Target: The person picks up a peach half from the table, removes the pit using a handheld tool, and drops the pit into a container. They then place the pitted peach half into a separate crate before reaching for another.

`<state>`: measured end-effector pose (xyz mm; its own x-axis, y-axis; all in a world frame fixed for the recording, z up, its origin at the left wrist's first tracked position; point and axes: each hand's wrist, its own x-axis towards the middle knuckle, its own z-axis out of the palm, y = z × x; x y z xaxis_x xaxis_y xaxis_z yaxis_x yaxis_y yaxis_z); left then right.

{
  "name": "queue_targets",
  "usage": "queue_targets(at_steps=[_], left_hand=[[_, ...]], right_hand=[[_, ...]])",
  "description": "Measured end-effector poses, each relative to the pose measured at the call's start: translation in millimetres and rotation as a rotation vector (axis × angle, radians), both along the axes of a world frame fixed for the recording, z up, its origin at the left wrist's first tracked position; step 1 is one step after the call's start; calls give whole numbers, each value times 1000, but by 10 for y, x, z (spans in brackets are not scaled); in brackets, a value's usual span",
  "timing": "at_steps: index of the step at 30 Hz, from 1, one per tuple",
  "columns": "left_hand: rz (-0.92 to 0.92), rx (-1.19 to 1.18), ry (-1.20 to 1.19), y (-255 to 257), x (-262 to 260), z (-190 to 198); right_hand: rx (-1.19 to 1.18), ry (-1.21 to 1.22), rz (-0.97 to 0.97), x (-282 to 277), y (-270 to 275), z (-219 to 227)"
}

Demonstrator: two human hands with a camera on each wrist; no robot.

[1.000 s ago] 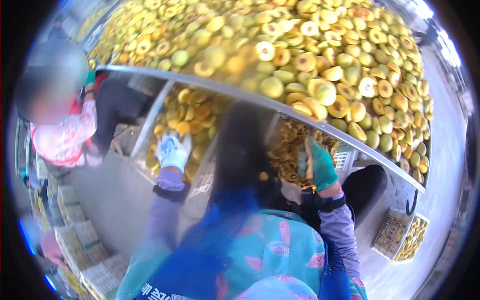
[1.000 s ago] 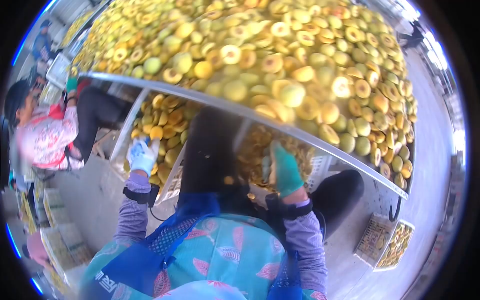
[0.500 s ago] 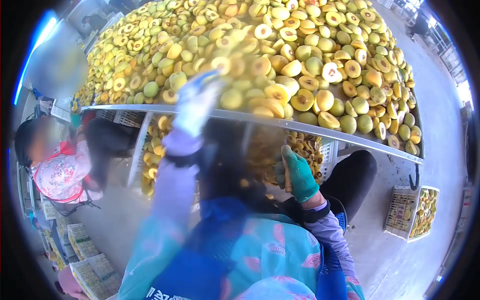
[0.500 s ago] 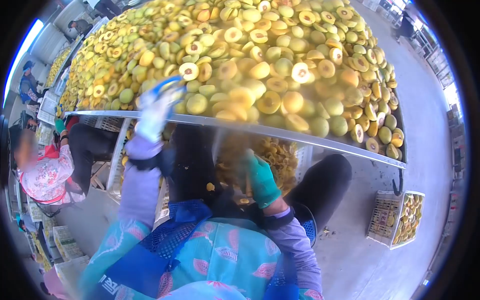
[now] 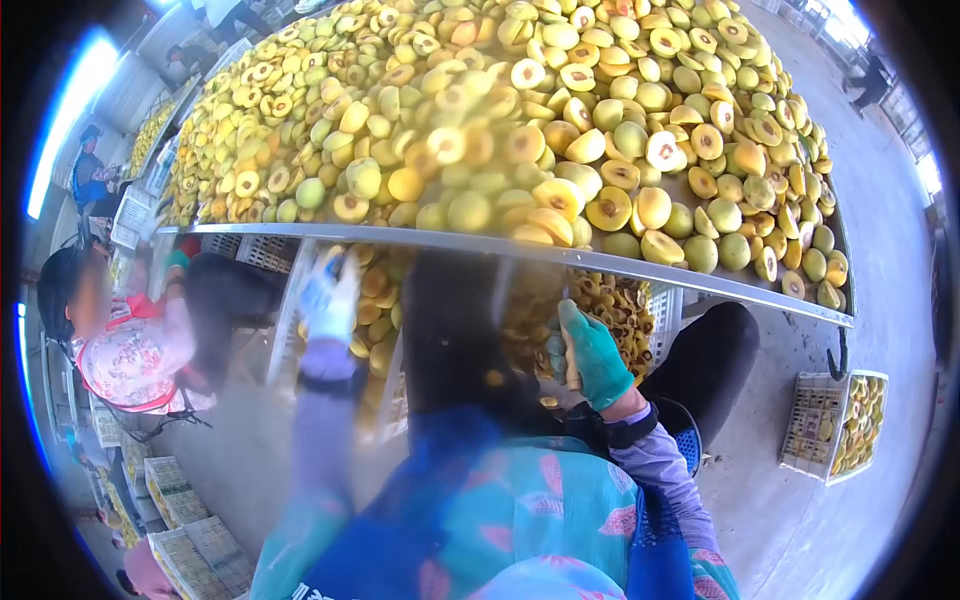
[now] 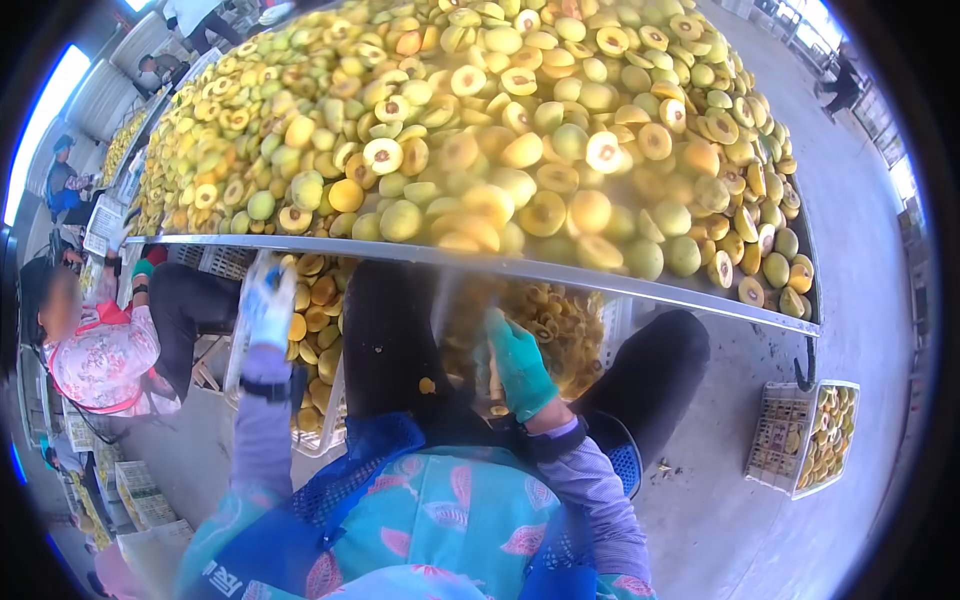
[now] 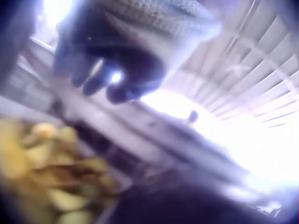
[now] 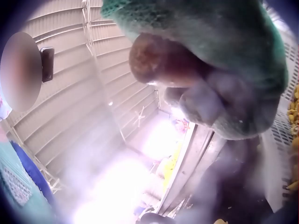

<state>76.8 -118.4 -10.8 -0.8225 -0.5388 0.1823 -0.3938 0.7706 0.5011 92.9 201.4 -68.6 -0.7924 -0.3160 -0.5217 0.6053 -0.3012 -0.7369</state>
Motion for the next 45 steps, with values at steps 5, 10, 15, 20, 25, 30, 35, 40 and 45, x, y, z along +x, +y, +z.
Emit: queue_targets(at_steps=[5, 10, 15, 20, 25, 30, 35, 40, 45], left_hand=[[-672, -312, -224, 930, -1214, -34], [-874, 794, 43, 505, -1268, -58], [-699, 1618, 158, 1034, -485, 44], [-1014, 204, 422, 1252, -321, 10], [-993, -82, 612, 1384, -319, 3], [-807, 432, 511, 1574, -270, -178], [-809, 231, 526, 1507, -314, -426], [-924, 14, 667, 1475, -292, -247], [-817, 460, 530, 1620, -271, -294]], right_hand=[[87, 100, 24, 37, -94, 327], [270, 517, -31, -51, -174, 512], [640, 1039, -57, -218, -454, 492], [818, 1213, -111, -176, -470, 323], [824, 1001, -327, -164, -545, 421], [794, 1104, -326, -307, -507, 325], [501, 848, 139, -159, -293, 280], [991, 1473, -86, 20, -275, 110], [1259, 1476, 44, 56, -312, 43]])
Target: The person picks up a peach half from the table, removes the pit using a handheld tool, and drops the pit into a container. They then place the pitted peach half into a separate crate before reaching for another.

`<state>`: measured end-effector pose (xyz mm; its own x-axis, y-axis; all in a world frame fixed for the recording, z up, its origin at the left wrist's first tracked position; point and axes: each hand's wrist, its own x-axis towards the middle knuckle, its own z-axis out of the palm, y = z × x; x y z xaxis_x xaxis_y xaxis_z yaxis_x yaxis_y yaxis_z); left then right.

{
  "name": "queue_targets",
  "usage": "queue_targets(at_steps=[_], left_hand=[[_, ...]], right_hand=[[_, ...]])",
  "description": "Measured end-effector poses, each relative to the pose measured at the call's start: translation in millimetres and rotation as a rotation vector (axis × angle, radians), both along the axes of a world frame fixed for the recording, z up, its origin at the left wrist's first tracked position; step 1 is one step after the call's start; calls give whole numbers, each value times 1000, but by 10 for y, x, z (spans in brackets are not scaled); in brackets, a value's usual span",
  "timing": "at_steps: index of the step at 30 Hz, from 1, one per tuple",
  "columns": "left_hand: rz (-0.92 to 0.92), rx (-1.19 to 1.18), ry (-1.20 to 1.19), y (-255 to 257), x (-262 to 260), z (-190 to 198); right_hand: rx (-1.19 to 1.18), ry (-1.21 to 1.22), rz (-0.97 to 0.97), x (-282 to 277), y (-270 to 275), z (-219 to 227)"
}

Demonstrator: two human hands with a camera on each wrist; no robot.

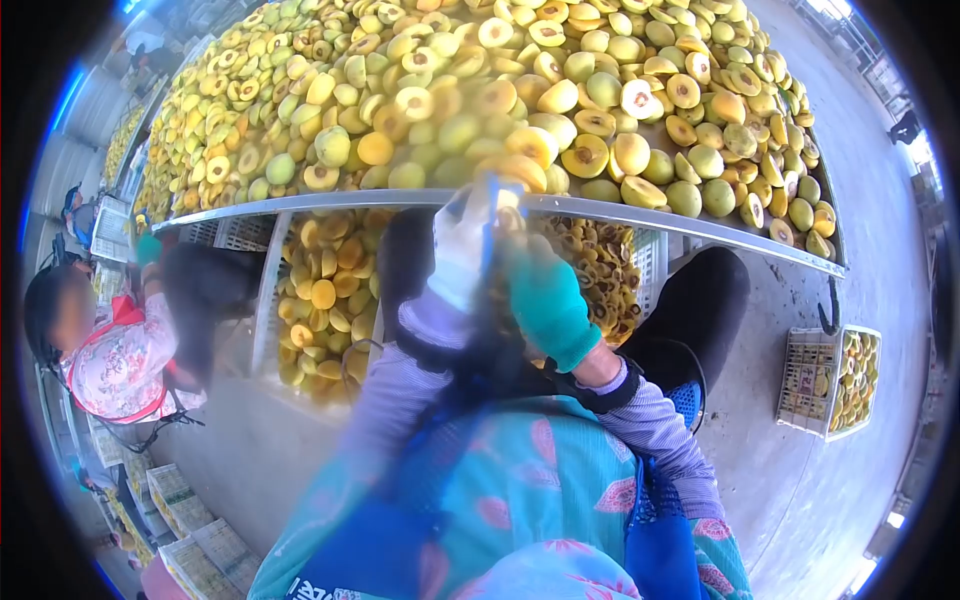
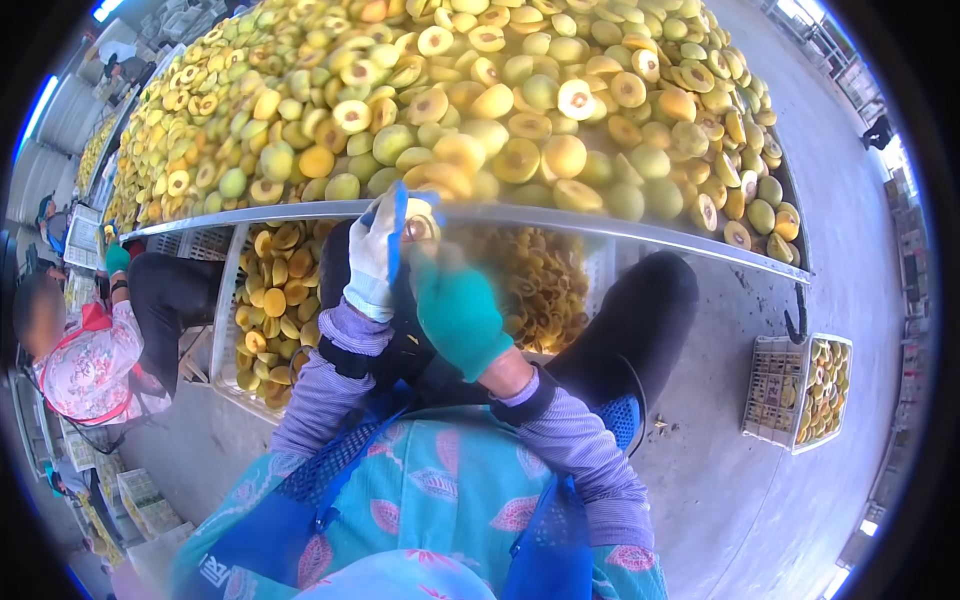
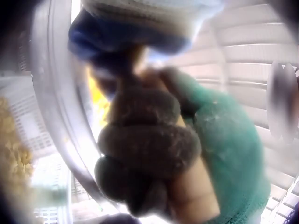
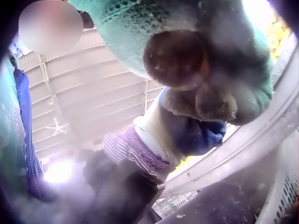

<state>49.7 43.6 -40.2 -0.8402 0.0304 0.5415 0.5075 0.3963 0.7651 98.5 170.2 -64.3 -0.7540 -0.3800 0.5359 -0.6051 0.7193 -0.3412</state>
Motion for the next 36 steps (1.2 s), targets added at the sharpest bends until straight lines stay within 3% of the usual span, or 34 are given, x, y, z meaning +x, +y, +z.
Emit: queue_targets(at_steps=[2, 4, 7, 9, 11, 12, 15, 17, 19, 21, 22, 24, 26, 28, 29, 30, 32, 34, 36], left_hand=[[17, 47, -100, 39, 30, -12], [38, 56, -149, 83, 49, 27], [65, 3, -143, 115, 39, 67], [55, 63, -235, 97, -10, 25], [89, -288, 37, 3, -101, -92], [103, -464, 174, -31, -131, -135], [-133, 106, -425, -44, -163, -158], [-104, -115, -224, -51, -170, -116], [-101, -141, -190, -47, -185, -128], [-120, 27, -324, -37, -217, -210], [-94, -199, -147, -51, -243, -202], [-37, -642, 216, -99, -290, -182], [-65, -137, -215, -46, -217, -205], [-100, -85, -252, -34, -199, -157], [-105, -284, -82, -90, -188, -90], [-102, -483, 88, -133, -168, -25], [-189, -154, -321, -171, -91, 80], [-276, -91, -269, -256, -50, 152], [-341, -26, -195, -326, -28, 174]], right_hand=[[65, 123, -91, 30, -41, -39], [-275, -356, 20, 31, -93, -172], [-441, -673, 56, 21, -153, -302], [-283, -451, -1, 14, -158, -294], [20, 65, -93, 26, -167, -177], [85, 68, -128, 33, -183, -167], [312, 128, -243, 44, -234, -191], [501, 222, -329, 67, -274, -305], [402, 200, -343, 77, -308, -326], [120, -123, -252, 47, -291, -256], [-115, -434, -146, 7, -247, -85], [-5, -410, -133, 23, -210, -63], [665, 287, -320, 50, -209, -171], [30, -65, 59, -186, 21, -150], [-285, -238, 256, -286, 128, -112], [-364, -259, 255, -338, 176, -122], [-554, -352, 221, -358, 209, -135], [-806, -518, 123, -314, 225, -20], [-851, -563, 69, -215, 187, 72]])
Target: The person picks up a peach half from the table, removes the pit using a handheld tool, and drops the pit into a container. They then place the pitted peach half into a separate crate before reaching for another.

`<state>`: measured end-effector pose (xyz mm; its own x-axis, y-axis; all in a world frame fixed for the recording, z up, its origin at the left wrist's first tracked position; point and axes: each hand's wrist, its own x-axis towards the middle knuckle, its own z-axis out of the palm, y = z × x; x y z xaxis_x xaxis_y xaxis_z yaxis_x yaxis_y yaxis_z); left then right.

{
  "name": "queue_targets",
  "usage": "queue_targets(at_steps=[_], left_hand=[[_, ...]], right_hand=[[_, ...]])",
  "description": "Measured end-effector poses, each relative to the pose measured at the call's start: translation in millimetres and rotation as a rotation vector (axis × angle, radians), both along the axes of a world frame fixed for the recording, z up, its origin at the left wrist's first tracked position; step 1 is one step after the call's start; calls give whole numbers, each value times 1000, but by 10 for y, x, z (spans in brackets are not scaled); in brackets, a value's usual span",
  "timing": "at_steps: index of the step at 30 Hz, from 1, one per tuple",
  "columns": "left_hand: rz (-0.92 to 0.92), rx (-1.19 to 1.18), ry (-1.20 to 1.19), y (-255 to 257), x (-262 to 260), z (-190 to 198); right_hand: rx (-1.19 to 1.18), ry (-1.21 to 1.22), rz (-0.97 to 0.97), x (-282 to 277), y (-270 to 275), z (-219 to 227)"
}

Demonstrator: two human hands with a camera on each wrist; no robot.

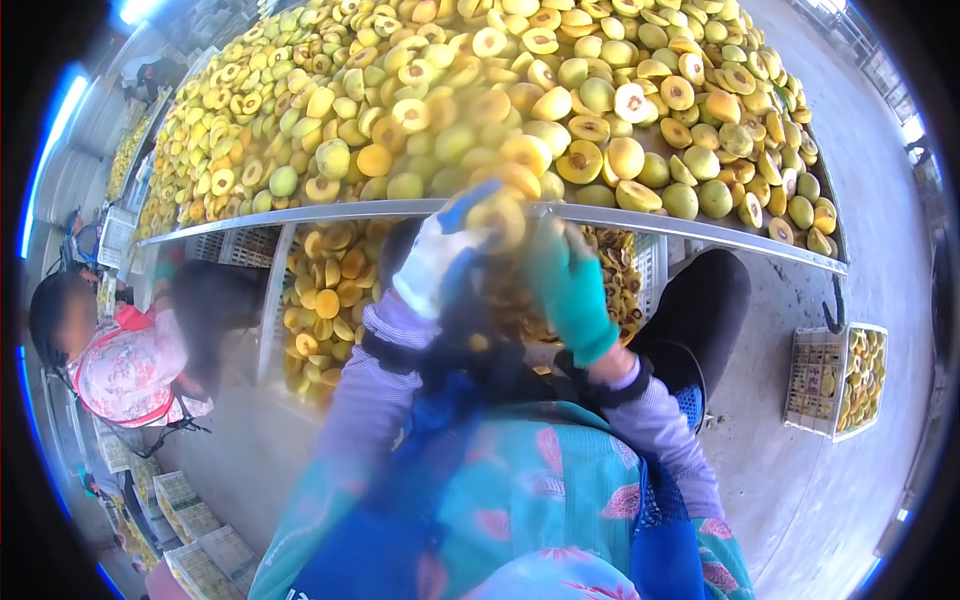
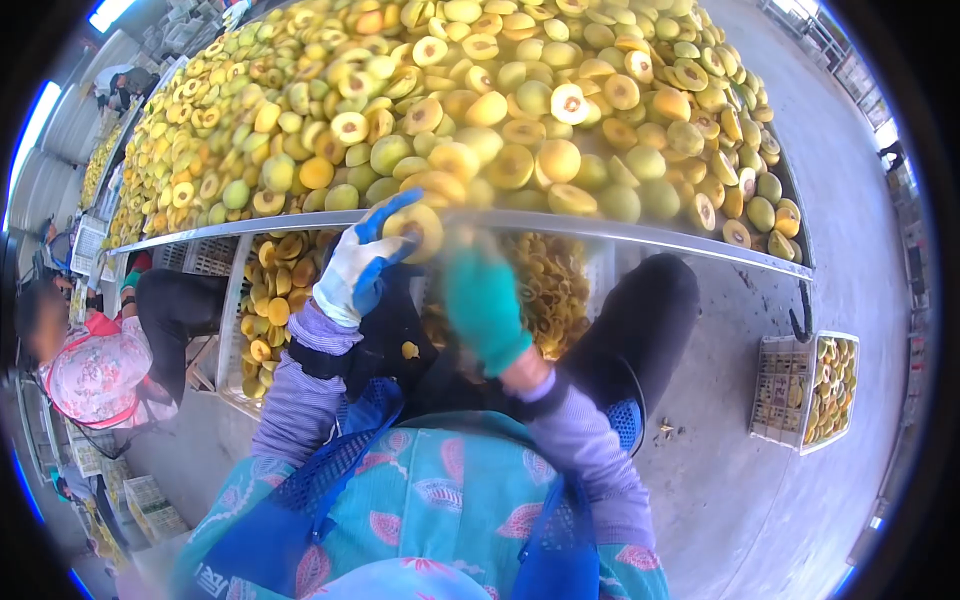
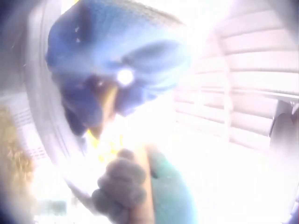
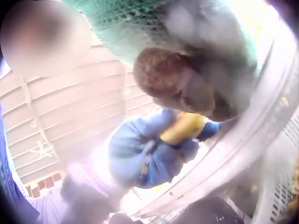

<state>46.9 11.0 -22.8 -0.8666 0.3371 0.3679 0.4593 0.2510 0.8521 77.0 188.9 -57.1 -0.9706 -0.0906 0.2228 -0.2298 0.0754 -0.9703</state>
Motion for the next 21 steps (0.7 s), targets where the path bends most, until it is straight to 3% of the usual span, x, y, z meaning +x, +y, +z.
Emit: queue_targets(at_steps=[1, 2, 4, 7, 10, 13, 16, 18, 20, 21], left_hand=[[-42, 178, -83, 34, 77, 43], [-14, 114, -36, 28, 81, -34], [48, -13, 59, 36, 85, -132], [208, -403, 476, 131, 95, -80], [208, -49, 146, 247, 127, -57], [175, 33, -107, 212, 160, -25], [258, -184, 387, 259, 92, -155], [327, -155, 441, 361, 103, -137], [327, -168, 492, 396, 107, -133], [298, -195, 522, 389, 77, -131]], right_hand=[[81, 67, 4, 146, -79, -2], [161, 131, 4, 247, -158, 10], [63, -23, 0, 320, -239, 56], [68, -110, -1, 283, -252, 67], [97, -55, -36, 290, -270, -15], [160, 147, -77, 266, -288, -158], [143, 159, -14, 308, -345, -190], [122, -18, 96, 370, -337, -144], [-20, -273, 79, 398, -347, 105], [2, -185, 23, 356, -335, 96]])
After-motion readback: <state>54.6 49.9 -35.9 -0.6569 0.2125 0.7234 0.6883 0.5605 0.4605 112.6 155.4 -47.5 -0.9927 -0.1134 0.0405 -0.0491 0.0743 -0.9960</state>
